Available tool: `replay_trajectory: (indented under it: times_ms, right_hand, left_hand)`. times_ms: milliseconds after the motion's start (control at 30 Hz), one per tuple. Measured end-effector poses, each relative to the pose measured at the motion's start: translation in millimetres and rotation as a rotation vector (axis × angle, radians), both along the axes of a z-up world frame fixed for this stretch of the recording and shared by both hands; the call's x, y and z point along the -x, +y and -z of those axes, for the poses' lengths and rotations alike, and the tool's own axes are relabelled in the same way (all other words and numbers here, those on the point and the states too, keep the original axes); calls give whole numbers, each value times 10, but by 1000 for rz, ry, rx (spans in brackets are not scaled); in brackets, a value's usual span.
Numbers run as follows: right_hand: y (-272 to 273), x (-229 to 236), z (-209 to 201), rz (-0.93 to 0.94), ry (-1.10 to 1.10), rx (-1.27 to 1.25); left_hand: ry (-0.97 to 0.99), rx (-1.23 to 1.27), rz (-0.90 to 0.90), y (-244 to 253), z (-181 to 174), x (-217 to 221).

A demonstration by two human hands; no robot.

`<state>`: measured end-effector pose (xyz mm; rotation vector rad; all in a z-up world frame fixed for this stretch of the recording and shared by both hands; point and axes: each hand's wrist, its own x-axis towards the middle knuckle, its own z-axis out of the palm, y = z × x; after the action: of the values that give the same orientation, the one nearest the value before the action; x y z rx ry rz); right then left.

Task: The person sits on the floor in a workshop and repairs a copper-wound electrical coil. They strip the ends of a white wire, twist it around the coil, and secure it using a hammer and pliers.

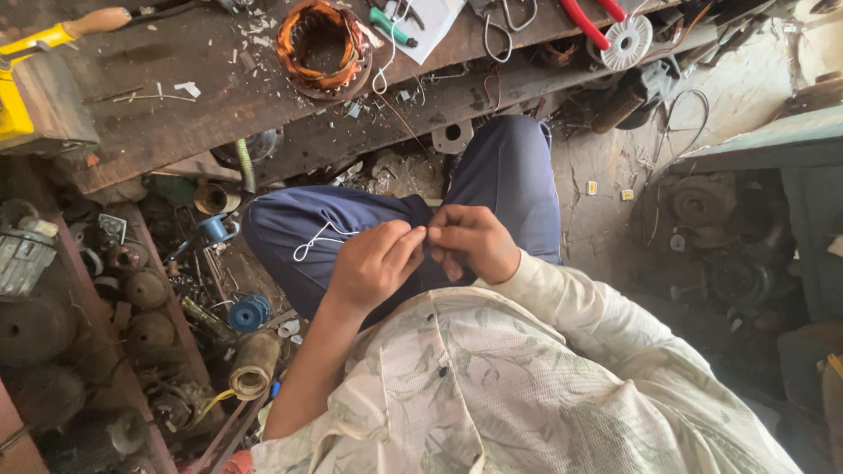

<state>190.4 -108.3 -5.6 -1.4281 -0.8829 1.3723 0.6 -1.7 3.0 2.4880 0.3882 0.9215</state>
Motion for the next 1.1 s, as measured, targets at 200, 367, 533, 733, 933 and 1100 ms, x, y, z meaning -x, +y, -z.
replay_trajectory:
  times_ms: [200,367,533,733,933,1100]
  right_hand:
    - [130,-123,-220,-23,-1147,-898]
    - [82,-31,-169,-28,-787,-548]
    - [97,-163,-268,-18,221,-20]
    - [96,-124,-332,-12,-1337,-953]
    - [-55,-24,-312,110,-340,-145]
    - [75,-103,-421,95,-1008,-690]
  left_hand:
    - [-54,95,-82,12,-147,-30]
    - [-37,14,4,116,-252,-62]
    - [-27,-35,-8,119,-298,-73]
    - [-11,-9,23,128,-278,-78]
    - [-11,-35,64,131,-304,-71]
    - [-26,-14,19,134,-331,-47]
